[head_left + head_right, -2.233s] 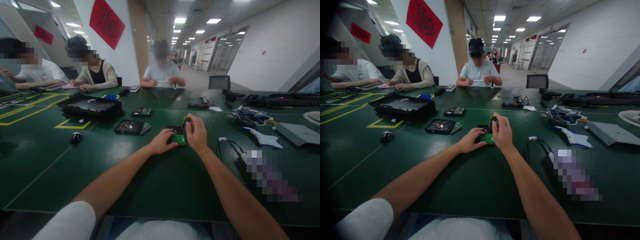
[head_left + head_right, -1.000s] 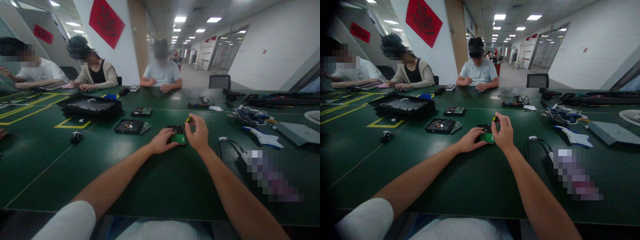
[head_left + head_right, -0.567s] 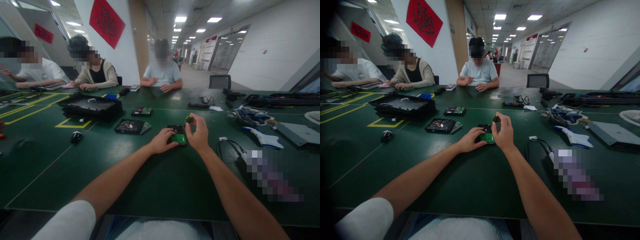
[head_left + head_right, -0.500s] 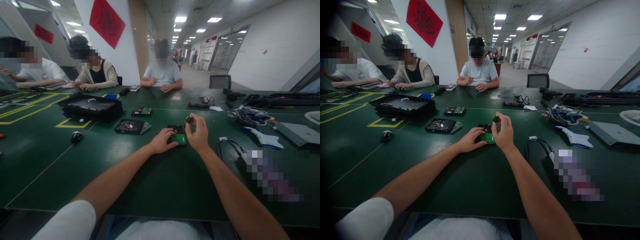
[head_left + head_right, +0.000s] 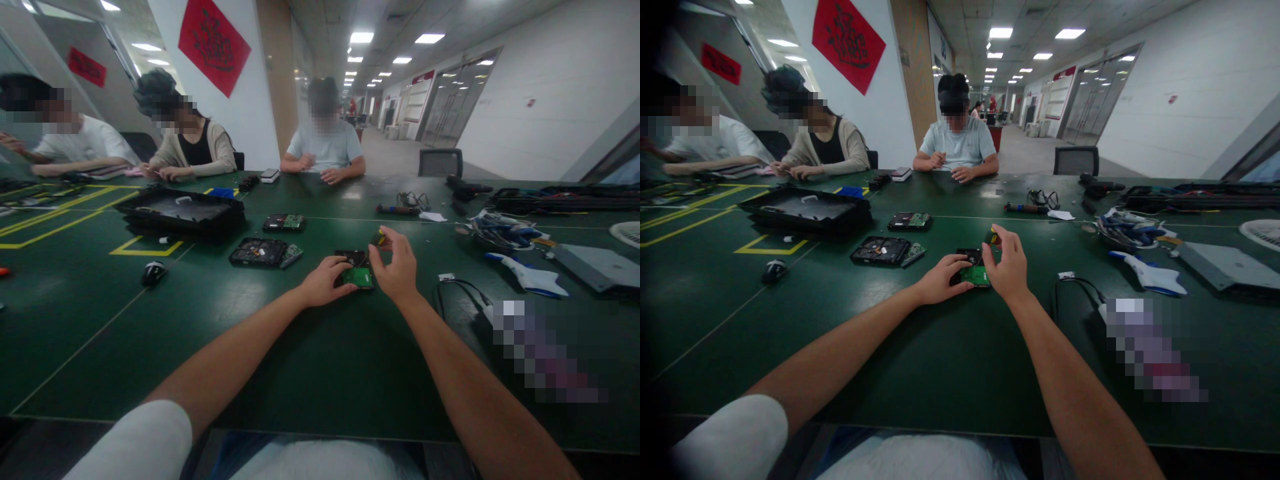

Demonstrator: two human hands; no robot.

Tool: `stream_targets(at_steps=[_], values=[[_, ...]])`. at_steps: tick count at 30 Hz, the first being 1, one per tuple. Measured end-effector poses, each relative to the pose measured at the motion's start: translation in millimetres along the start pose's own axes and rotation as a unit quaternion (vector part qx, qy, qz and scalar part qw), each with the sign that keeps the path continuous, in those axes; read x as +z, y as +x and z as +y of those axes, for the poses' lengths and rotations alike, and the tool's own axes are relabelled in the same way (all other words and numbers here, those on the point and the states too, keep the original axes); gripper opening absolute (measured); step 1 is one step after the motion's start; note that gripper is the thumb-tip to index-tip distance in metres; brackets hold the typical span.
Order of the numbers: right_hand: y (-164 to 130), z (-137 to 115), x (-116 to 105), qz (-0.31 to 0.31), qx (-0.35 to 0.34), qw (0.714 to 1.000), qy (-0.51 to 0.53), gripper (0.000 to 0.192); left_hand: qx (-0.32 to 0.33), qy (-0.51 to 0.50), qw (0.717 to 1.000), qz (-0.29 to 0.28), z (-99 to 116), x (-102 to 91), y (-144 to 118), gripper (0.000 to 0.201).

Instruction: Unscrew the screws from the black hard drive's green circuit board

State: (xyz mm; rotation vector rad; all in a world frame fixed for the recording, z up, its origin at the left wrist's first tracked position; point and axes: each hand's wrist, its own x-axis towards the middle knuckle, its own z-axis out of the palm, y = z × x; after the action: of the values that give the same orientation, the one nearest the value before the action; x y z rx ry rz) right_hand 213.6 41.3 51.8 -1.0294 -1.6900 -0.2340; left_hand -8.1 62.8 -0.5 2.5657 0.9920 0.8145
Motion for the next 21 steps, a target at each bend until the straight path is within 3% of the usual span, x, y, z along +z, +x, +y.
stream_targets(at_steps=[9, 17, 21], values=[[-3.0, 3.4, 4.5, 0.014, 0.025, 0.999, 0.017, 0.047, 0.002, 0.001, 1.000, 0.003, 1.6, -1.3, -0.7, 0.063], [-0.1, -1.4, 0.3, 0.000, -0.001, 1.000, 0.003, 0.044, 0.000, -0.003, 1.000, 0.003, -0.2, -0.1, -0.4, 0.063], [-2.7, 2.0, 4.8, 0.027, 0.019, 0.999, 0.008, 0.047, 0.001, 0.000, 1.000, 0.004, 1.3, -0.9, -0.6, 0.064]])
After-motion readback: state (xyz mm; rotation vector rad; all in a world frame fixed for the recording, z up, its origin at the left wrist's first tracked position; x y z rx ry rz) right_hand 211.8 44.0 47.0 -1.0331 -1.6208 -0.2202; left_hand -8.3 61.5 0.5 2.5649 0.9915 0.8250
